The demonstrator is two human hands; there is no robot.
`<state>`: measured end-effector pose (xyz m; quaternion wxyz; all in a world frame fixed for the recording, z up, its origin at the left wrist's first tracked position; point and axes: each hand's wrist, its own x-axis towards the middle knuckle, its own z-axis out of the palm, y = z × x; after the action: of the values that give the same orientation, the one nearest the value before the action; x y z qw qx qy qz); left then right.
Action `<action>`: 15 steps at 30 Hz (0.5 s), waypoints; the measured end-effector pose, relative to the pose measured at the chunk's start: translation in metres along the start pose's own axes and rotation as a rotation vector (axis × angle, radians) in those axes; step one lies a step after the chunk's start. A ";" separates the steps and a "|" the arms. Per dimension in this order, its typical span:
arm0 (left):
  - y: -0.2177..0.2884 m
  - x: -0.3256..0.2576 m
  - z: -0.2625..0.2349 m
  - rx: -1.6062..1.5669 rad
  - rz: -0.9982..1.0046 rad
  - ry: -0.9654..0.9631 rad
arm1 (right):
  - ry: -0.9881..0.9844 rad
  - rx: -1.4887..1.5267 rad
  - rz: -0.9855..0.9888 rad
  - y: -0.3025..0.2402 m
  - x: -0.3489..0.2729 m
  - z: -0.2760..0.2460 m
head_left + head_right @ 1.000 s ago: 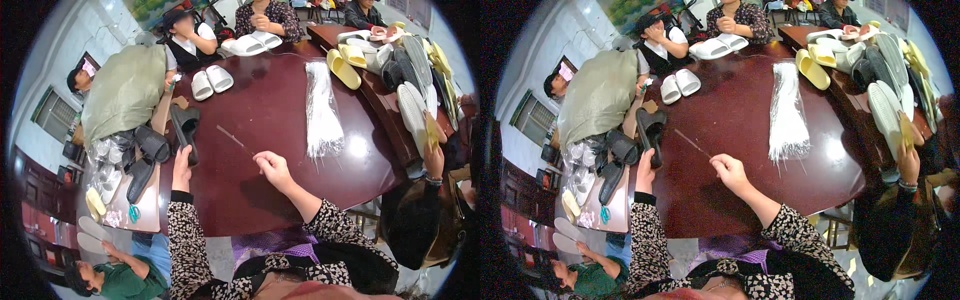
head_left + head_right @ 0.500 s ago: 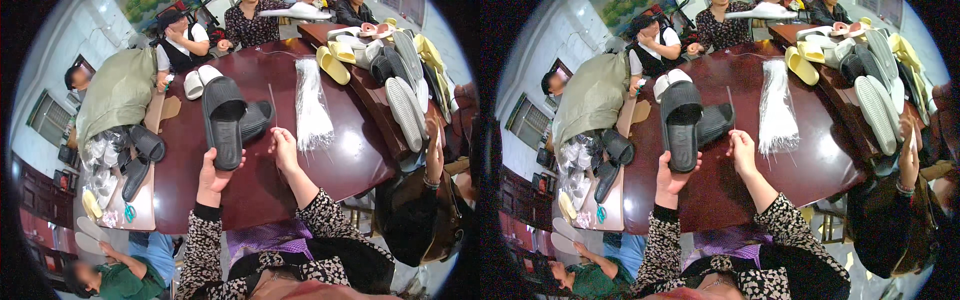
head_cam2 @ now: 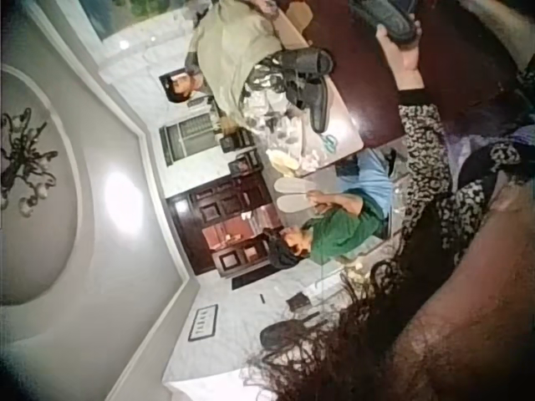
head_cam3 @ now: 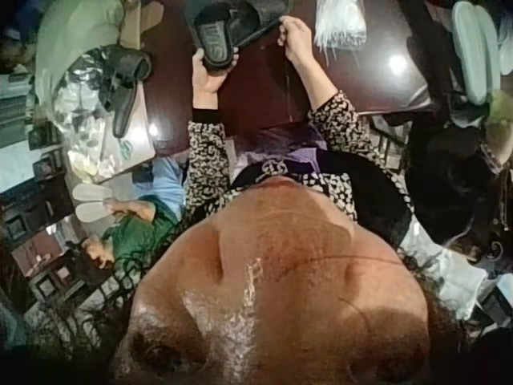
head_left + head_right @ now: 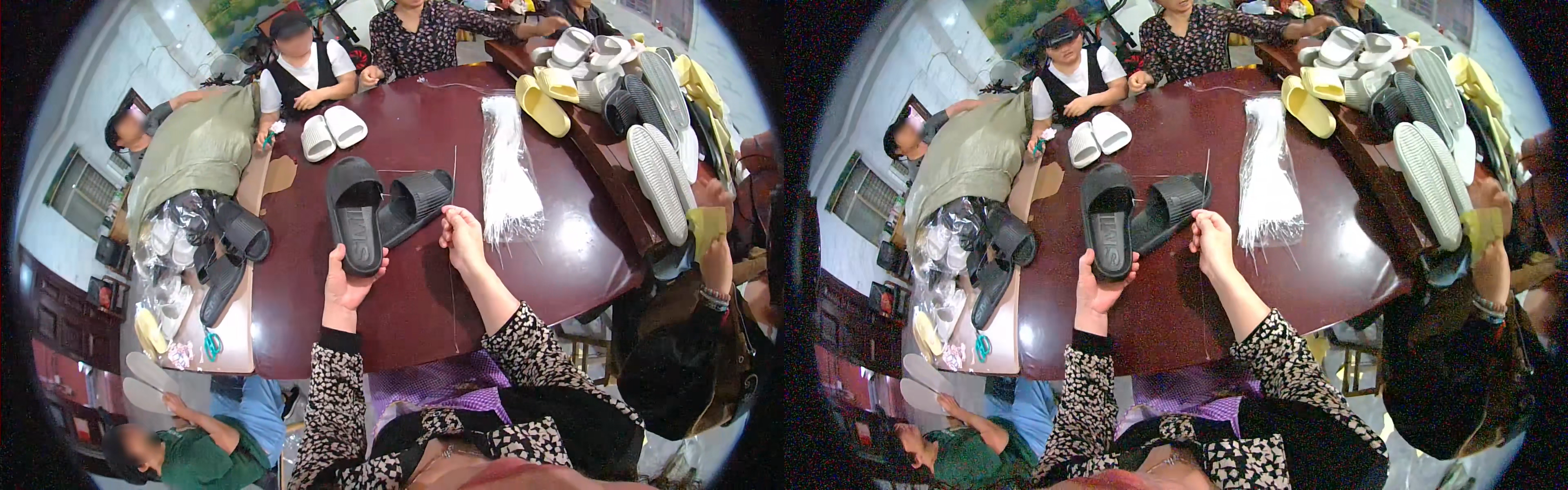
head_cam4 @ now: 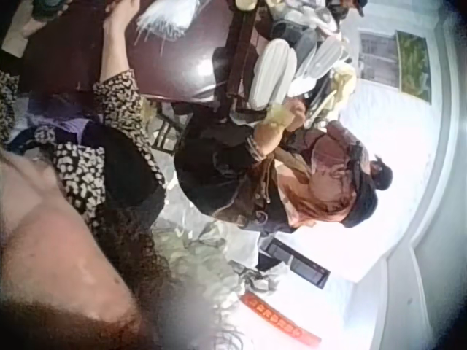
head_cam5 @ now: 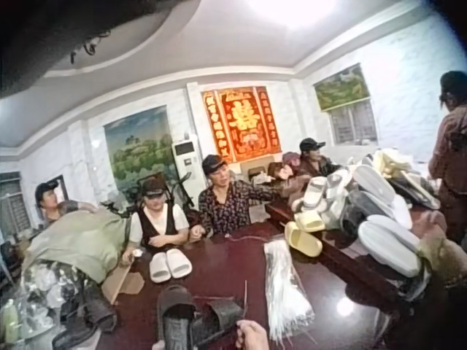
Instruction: The person pairs slippers together by threading plastic fasteners through each pair and locking the fastener ends by hand.
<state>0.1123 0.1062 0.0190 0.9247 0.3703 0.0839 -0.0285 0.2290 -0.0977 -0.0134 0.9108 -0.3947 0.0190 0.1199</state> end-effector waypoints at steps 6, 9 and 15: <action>0.005 0.010 -0.020 0.050 -0.003 0.077 | -0.036 -0.075 0.075 0.001 -0.003 0.002; 0.007 0.014 -0.027 0.030 0.003 0.104 | -0.058 -0.121 0.099 0.002 -0.001 0.003; 0.031 0.039 -0.023 0.012 -0.004 0.034 | -0.069 -0.167 0.095 0.002 0.005 0.003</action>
<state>0.1513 0.1448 0.0170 0.9209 0.3760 0.1000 -0.0244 0.2337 -0.0933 -0.0137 0.8681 -0.4637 -0.0037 0.1773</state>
